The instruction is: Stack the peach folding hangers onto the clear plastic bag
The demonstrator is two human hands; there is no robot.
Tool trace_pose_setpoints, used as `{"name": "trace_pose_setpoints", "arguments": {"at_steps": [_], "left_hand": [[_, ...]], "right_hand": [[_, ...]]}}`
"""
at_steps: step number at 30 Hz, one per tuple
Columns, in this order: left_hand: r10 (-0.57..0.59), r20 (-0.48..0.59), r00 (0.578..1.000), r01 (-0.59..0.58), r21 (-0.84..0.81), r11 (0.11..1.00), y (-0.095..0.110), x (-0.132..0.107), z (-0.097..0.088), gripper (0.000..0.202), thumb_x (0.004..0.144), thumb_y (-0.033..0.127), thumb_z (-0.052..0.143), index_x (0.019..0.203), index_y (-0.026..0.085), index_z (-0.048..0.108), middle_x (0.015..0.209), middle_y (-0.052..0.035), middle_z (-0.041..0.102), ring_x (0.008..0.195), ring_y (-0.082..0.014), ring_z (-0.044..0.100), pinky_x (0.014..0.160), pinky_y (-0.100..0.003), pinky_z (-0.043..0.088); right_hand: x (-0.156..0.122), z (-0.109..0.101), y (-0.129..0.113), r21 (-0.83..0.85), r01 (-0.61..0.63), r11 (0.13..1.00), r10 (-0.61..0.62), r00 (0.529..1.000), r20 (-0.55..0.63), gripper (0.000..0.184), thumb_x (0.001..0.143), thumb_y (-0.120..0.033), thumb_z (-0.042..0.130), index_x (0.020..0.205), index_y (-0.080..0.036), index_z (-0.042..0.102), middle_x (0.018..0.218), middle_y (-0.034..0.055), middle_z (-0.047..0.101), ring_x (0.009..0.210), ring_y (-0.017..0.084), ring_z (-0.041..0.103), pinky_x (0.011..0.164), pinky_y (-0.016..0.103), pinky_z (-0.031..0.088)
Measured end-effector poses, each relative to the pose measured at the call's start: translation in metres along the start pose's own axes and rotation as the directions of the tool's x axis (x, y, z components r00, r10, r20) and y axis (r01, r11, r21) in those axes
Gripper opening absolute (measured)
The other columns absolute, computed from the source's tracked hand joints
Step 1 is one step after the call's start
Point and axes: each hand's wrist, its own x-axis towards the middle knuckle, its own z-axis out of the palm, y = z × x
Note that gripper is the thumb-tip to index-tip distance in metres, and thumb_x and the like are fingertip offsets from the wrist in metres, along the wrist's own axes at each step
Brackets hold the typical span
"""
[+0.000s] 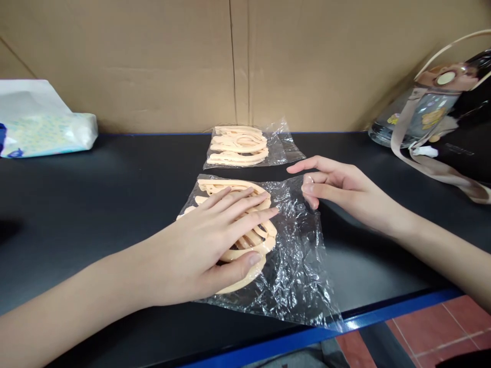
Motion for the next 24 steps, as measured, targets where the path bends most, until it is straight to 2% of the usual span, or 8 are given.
{"name": "trace_pose_setpoints", "arguments": {"at_steps": [2,6,10,13,16,20,24], "left_hand": [[-0.003,-0.01,1.0,0.003,-0.007,1.0,0.001,0.0,0.0,0.058,0.112,0.05,0.041,0.163,0.024,0.037,0.172,-0.0032,0.034,0.161,-0.025,0.028,0.134,-0.047,0.028],[-0.019,0.05,0.999,0.019,-0.001,1.0,0.003,0.001,-0.003,0.058,0.112,0.049,0.039,0.161,0.02,0.04,0.17,-0.0067,0.038,0.16,-0.0272,0.031,0.133,-0.05,0.031],[-0.004,-0.006,1.0,0.004,-0.001,1.0,0.001,0.001,0.0,0.057,0.112,0.049,0.038,0.162,0.021,0.038,0.17,-0.0046,0.038,0.161,-0.0239,0.029,0.134,-0.044,0.026],[0.004,-0.039,0.999,-0.005,-0.01,1.0,-0.001,0.0,0.006,0.056,0.112,0.049,0.039,0.163,0.024,0.036,0.171,-0.0027,0.037,0.161,-0.0226,0.028,0.135,-0.041,0.024],[0.006,-0.033,0.999,-0.007,-0.015,1.0,-0.002,-0.001,0.006,0.056,0.112,0.05,0.039,0.162,0.024,0.037,0.17,-0.0032,0.037,0.16,-0.0236,0.029,0.134,-0.042,0.026],[-0.003,0.008,1.0,0.003,0.0,1.0,0.0,0.001,-0.003,0.056,0.112,0.05,0.041,0.16,0.023,0.041,0.169,-0.0059,0.04,0.158,-0.0261,0.034,0.131,-0.044,0.034],[-0.036,0.068,0.997,0.033,0.043,0.999,0.003,0.001,-0.012,0.056,0.112,0.051,0.043,0.161,0.026,0.04,0.168,-0.0053,0.041,0.155,-0.0281,0.04,0.125,-0.045,0.043]], "right_hand": [[0.0,0.002,-0.002,0.036,0.011,0.999,-0.01,1.0,-0.023,0.023,0.099,-0.021,0.064,0.122,-0.018,0.066,0.063,-0.0078,0.06,0.062,0.01,0.054,0.065,0.025,0.045],[0.0,0.004,-0.004,0.16,0.0,0.987,0.011,0.998,-0.067,0.015,0.1,-0.022,0.067,0.115,-0.019,0.069,0.068,-0.0061,0.07,0.066,0.009,0.063,0.07,0.023,0.053],[0.0,0.005,-0.003,0.224,-0.009,0.975,0.023,0.998,-0.059,0.008,0.1,-0.022,0.069,0.107,-0.019,0.071,0.073,-0.0042,0.076,0.07,0.008,0.071,0.074,0.021,0.058],[0.001,0.006,-0.003,0.224,-0.009,0.975,0.023,0.998,-0.061,0.004,0.1,-0.021,0.069,0.102,-0.02,0.072,0.074,-0.0035,0.078,0.071,0.009,0.073,0.075,0.021,0.059],[0.001,0.006,-0.003,0.187,0.005,0.982,0.012,0.996,-0.088,0.005,0.099,-0.022,0.069,0.099,-0.02,0.074,0.074,-0.0032,0.078,0.071,0.01,0.073,0.075,0.022,0.06],[-0.001,0.004,-0.003,0.132,0.037,0.991,-0.022,0.993,-0.113,0.006,0.098,-0.022,0.071,0.098,-0.021,0.076,0.074,-0.0032,0.076,0.07,0.01,0.07,0.074,0.024,0.059],[-0.002,0.003,-0.003,0.115,0.041,0.992,-0.029,0.994,-0.104,0.007,0.097,-0.02,0.071,0.099,-0.021,0.077,0.076,-0.0026,0.077,0.069,0.011,0.069,0.072,0.025,0.059]]}}
